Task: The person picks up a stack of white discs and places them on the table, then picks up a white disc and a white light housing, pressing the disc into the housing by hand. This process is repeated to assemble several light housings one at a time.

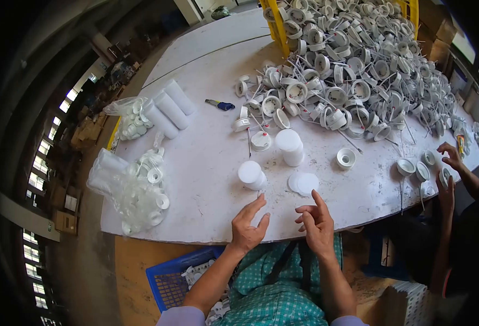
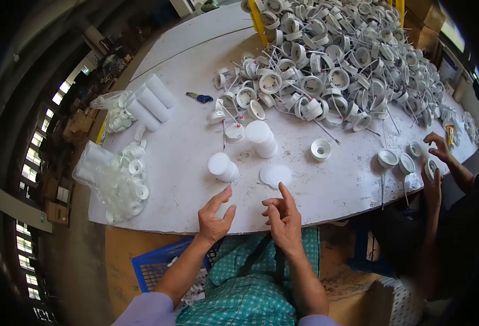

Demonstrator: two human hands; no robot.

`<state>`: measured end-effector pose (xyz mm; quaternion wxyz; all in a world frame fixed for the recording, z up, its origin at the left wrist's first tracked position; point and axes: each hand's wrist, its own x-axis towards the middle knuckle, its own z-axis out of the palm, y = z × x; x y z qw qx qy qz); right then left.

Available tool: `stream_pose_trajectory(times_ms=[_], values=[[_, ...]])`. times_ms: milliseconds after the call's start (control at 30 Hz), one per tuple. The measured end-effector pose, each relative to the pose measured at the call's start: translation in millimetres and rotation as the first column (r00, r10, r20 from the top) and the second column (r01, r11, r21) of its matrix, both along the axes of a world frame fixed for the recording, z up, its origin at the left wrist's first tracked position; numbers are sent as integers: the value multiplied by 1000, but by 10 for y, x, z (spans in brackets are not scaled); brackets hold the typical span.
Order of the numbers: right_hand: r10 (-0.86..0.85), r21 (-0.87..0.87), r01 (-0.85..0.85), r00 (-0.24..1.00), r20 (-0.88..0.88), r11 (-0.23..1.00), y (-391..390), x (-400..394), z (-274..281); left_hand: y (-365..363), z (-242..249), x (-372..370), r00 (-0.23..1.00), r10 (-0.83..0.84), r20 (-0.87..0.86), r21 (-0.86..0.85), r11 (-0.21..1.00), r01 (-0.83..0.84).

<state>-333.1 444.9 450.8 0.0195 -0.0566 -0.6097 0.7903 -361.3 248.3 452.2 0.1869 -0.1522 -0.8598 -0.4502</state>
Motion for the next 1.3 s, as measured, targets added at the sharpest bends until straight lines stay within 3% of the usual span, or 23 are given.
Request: stream_pose_trajectory(times_ms=[133, 200, 333, 367, 433, 467, 533, 567, 633, 700, 733, 800, 900, 1000, 1067, 1100, 1133, 1167, 1200, 1267, 1300], values=[[-198, 214, 241, 959, -203, 947, 621, 465, -172, 424, 5, -36, 991, -72, 113, -54, 995, 78], [-341, 171, 351, 936, -89, 920, 1049, 751, -207, 584, 47, -58, 984, -60, 170, -94, 993, 77], [-626, 450, 563, 780, -11, 694, 1902, 1322, -447, 832, -86, -215, 988, -36, 151, -162, 985, 60], [-625, 440, 562, 780, -1, 701, 2031, 1433, -486, 878, -84, -268, 989, -21, 145, -141, 989, 42], [-783, 394, 719, 622, 1, 572, 2177, 1540, -611, 941, -81, -398, 998, 15, 68, -153, 988, -5], [-773, 372, 716, 635, 5, 591, 2160, 1539, -701, 974, -62, -450, 998, 32, 51, -171, 985, -23], [-623, 401, 562, 782, 26, 723, 2117, 1575, -817, 1061, 51, -495, 975, 90, 203, -193, 980, -51], [-580, 438, 496, 811, 76, 750, 2010, 1540, -931, 1095, 160, -504, 957, 132, 257, -290, 955, -54], [-485, 273, 453, 873, 57, 848, 1654, 1384, -980, 1146, 274, -553, 928, 183, 324, -345, 937, -64], [-331, 468, 301, 943, -19, 831, 1418, 1270, -970, 1158, 339, -549, 889, 235, 393, -390, 918, -70], [-250, 306, 237, 968, 5, 922, 1300, 1223, -1017, 1151, 381, -550, 881, 214, 421, -414, 910, -23], [-208, 233, 192, 977, 46, 953, 1005, 1189, -1257, 1092, 515, -516, 870, 204, 448, -438, 899, 15], [-75, 373, 89, 996, -50, 924, 931, 1176, -1295, 803, 898, -489, 857, 310, 410, -378, 914, -150], [-144, 341, 147, 989, -34, 929, 937, 1178, -1428, 374, 1150, -723, 780, 455, 429, -412, 867, -279], [-190, 313, 194, 981, -42, 930, 918, 1194, -1550, 64, 1236, -970, 760, 554, 341, -490, 794, -359], [-224, 271, 214, 975, 8, 939, 916, 1190, -1561, -192, 1203, -1122, 758, 558, 339, -491, 792, -363], [-257, 229, 237, 965, 61, 944, 911, 1181, -1563, -498, 1126, -1298, 749, 595, 292, -602, 723, -340], [-260, 214, 244, 964, 51, 946, 911, 1161, -1514, -736, 1049, -1466, 743, 625, 239, -701, 640, -313], [-257, 210, 242, 965, 52, 947, 919, 1145, -1493, -894, 991, -1603, 742, 628, 237, -704, 637, -315], [-215, 233, 188, 972, 94, 954, 934, 1124, -1471, -1150, 864, -1823, 584, 764, 276, -854, 474, -216], [-214, 230, 187, 972, 98, 955, 930, 1120, -1485, -1261, 785, -1941, 582, 765, 275, -856, 471, -213]])
